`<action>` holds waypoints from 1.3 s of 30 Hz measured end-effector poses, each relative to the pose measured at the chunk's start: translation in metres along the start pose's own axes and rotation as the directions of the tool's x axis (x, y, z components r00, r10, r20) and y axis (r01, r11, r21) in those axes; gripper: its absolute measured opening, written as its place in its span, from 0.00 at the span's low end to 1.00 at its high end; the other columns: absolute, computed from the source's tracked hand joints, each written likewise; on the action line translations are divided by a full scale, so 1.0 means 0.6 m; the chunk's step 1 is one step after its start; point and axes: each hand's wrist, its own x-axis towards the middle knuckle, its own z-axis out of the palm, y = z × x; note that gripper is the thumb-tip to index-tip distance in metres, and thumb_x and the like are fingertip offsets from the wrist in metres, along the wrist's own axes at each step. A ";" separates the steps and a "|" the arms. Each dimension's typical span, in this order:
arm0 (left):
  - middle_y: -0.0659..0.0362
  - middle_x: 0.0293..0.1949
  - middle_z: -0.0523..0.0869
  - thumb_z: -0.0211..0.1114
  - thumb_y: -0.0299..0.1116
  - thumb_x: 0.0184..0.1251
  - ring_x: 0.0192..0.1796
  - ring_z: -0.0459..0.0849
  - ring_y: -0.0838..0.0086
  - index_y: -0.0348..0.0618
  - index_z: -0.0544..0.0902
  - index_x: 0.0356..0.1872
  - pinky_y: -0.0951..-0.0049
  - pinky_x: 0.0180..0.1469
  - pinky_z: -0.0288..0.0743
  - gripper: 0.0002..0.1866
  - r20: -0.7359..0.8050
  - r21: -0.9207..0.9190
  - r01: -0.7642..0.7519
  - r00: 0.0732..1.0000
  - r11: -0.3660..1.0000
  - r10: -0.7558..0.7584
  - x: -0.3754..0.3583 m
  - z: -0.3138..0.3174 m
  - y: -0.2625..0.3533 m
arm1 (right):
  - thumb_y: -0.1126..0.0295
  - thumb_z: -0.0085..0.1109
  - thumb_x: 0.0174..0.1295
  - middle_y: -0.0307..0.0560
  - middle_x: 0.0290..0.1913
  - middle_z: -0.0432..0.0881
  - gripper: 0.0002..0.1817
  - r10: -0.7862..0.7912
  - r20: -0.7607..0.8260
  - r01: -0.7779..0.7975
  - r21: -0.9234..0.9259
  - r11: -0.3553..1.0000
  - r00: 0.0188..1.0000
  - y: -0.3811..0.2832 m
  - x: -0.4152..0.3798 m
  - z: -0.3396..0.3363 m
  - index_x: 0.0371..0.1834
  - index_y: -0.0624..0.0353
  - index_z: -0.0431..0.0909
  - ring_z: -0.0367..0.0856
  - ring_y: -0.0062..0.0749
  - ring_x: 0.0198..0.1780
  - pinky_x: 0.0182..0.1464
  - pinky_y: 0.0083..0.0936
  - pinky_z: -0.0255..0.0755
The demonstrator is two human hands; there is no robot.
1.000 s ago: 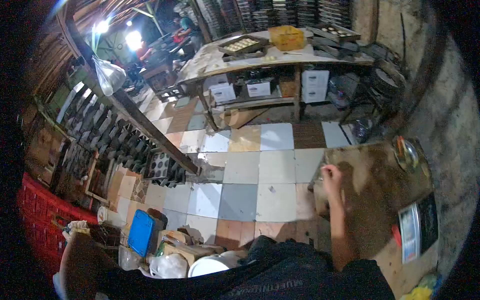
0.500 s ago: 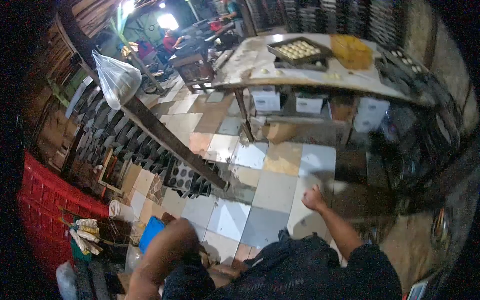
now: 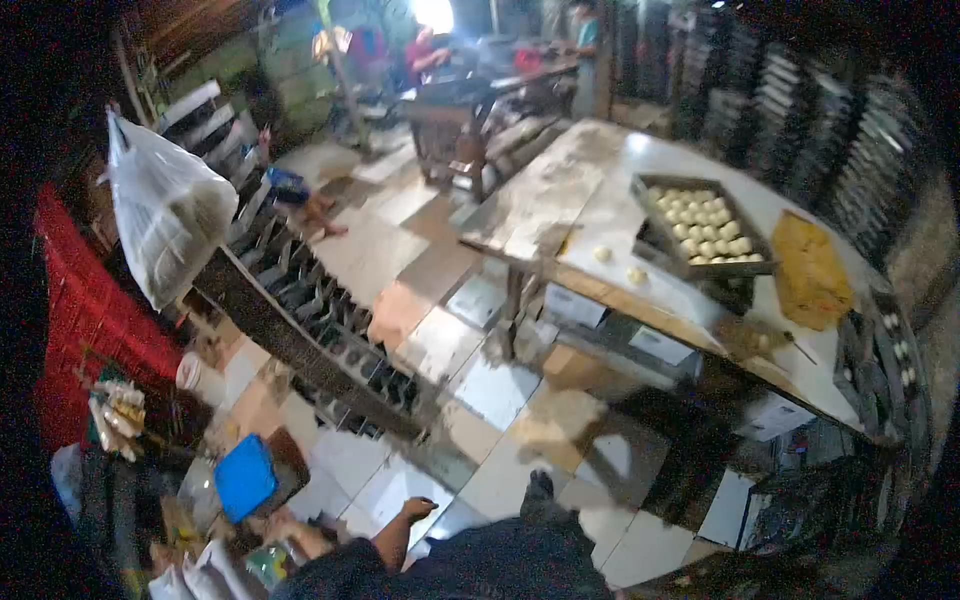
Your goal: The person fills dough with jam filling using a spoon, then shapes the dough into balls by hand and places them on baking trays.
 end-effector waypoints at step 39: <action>0.55 0.35 0.80 0.66 0.44 0.54 0.34 0.80 0.66 0.48 0.77 0.43 0.70 0.28 0.74 0.18 0.422 -0.677 -0.320 0.569 -0.663 -0.706 1.013 -0.462 -0.296 | 0.66 0.54 0.59 0.49 0.31 0.78 0.13 0.411 0.038 -0.366 -0.387 0.846 0.911 -0.812 0.037 0.120 0.46 0.57 0.78 0.72 0.41 0.26 0.34 0.46 0.70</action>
